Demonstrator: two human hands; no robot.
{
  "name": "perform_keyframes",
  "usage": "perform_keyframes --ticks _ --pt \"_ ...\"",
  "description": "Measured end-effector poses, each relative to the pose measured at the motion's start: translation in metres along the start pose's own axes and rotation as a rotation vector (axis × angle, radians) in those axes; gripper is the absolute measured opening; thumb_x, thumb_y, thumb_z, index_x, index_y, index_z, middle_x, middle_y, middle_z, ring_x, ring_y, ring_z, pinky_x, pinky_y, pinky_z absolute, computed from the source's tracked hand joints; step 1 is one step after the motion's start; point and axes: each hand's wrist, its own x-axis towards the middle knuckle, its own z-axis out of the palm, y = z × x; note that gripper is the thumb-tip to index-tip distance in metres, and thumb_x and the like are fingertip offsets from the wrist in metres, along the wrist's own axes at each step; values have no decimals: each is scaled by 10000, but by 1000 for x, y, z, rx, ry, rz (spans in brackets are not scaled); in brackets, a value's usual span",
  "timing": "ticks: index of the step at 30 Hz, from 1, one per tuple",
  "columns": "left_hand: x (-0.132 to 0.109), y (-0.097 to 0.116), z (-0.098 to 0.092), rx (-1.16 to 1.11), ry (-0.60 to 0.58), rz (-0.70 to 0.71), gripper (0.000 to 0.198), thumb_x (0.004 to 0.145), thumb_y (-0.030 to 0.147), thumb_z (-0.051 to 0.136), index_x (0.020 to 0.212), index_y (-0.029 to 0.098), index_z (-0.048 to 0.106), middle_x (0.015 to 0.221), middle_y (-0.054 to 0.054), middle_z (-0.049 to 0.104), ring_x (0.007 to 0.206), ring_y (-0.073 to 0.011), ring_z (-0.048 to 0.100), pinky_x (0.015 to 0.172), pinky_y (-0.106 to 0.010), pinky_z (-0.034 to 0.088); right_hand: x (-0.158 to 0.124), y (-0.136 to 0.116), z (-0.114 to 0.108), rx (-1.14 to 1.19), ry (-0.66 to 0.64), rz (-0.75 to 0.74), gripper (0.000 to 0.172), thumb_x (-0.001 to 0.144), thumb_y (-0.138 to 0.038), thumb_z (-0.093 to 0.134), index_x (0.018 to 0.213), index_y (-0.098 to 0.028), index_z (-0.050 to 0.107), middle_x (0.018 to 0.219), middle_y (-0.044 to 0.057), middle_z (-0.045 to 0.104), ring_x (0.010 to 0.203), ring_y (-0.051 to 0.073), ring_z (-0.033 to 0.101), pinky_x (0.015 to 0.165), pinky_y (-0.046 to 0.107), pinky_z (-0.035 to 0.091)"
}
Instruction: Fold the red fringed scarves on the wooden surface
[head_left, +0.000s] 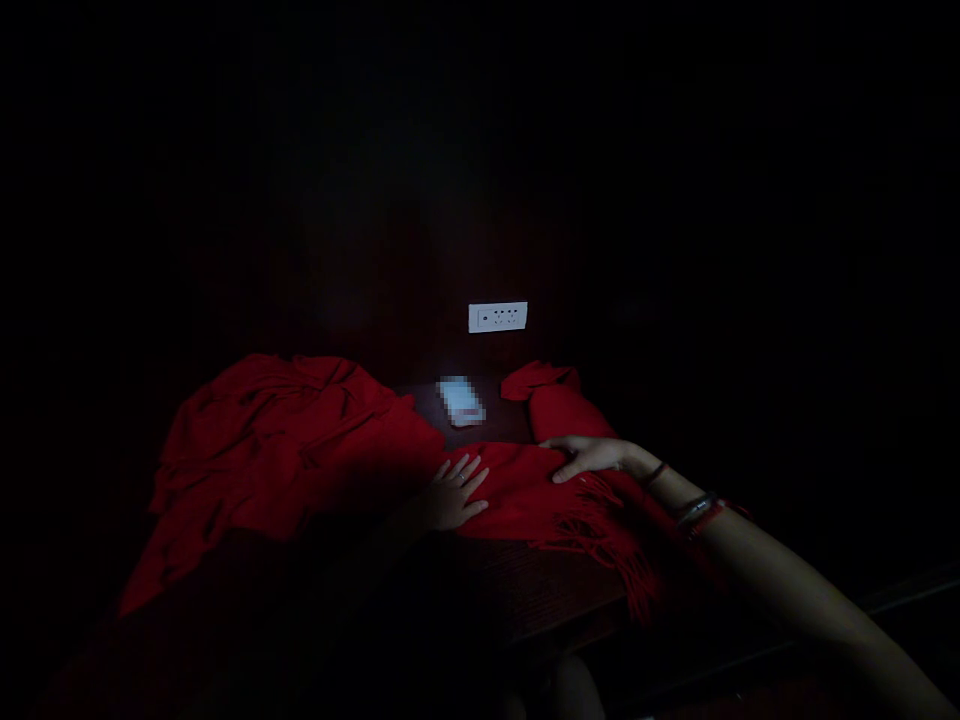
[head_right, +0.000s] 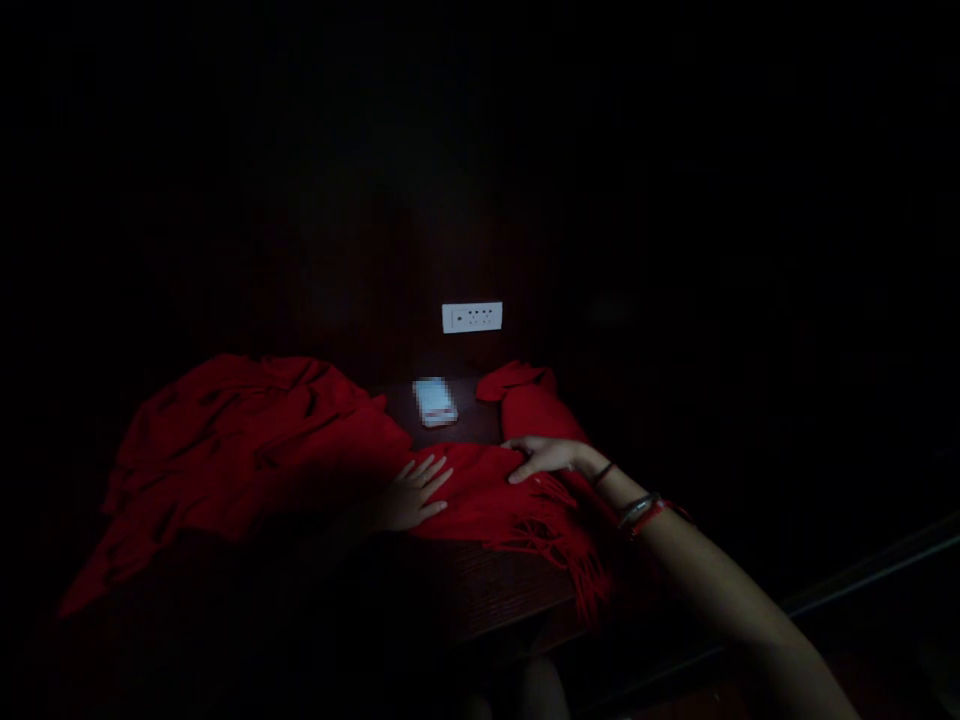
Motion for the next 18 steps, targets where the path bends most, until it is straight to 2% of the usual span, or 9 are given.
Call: perform_keyframes --ticks 2,3,7,10,13,15,18 --pt "-1 0 0 21 11 -10 564 848 437 410 1342 176 332 1415 -127 278 1304 -296 225 1010 -522 246 3 2 3 12 -43 97 421 602 -314 694 975 -147 591 917 37 615 827 169 574 767 281 456" --pt "-2 1 -1 31 26 -17 557 848 427 415 1337 170 341 1413 -128 283 1303 -296 228 1012 -518 247 6 3 6 7 -22 122 364 615 -295 684 931 -139 597 889 35 619 798 162 576 767 283 458" --pt "-4 6 0 50 106 10 480 865 352 400 1306 163 389 1421 -116 276 1305 -273 234 1030 -485 238 21 12 19 67 218 110 169 652 -158 613 807 -142 548 791 19 607 699 129 570 750 282 468" --pt "-2 6 -1 8 69 46 475 882 331 357 1325 161 352 1411 -103 303 1293 -241 270 1034 -457 247 23 14 20 258 296 104 165 685 -137 552 842 -166 512 807 23 613 708 131 594 769 295 474" --pt "-1 8 -7 -42 26 28 482 889 340 331 1337 164 325 1393 -105 339 1274 -234 306 1019 -453 269 17 14 15 323 275 124 219 724 -167 512 943 -175 508 886 49 630 794 151 616 816 311 468" --pt "-4 14 -13 -56 75 47 492 881 369 343 1331 171 336 1390 -108 342 1266 -241 311 1015 -449 271 13 15 11 186 309 133 295 744 -174 486 1039 -165 495 981 78 622 875 170 608 836 321 461" --pt "-14 26 -20 -53 152 208 559 813 470 455 1293 190 399 1306 -107 437 1187 -256 394 988 -418 310 11 18 10 -284 440 100 416 733 -157 496 1148 -150 469 1089 113 590 990 211 568 876 344 429"
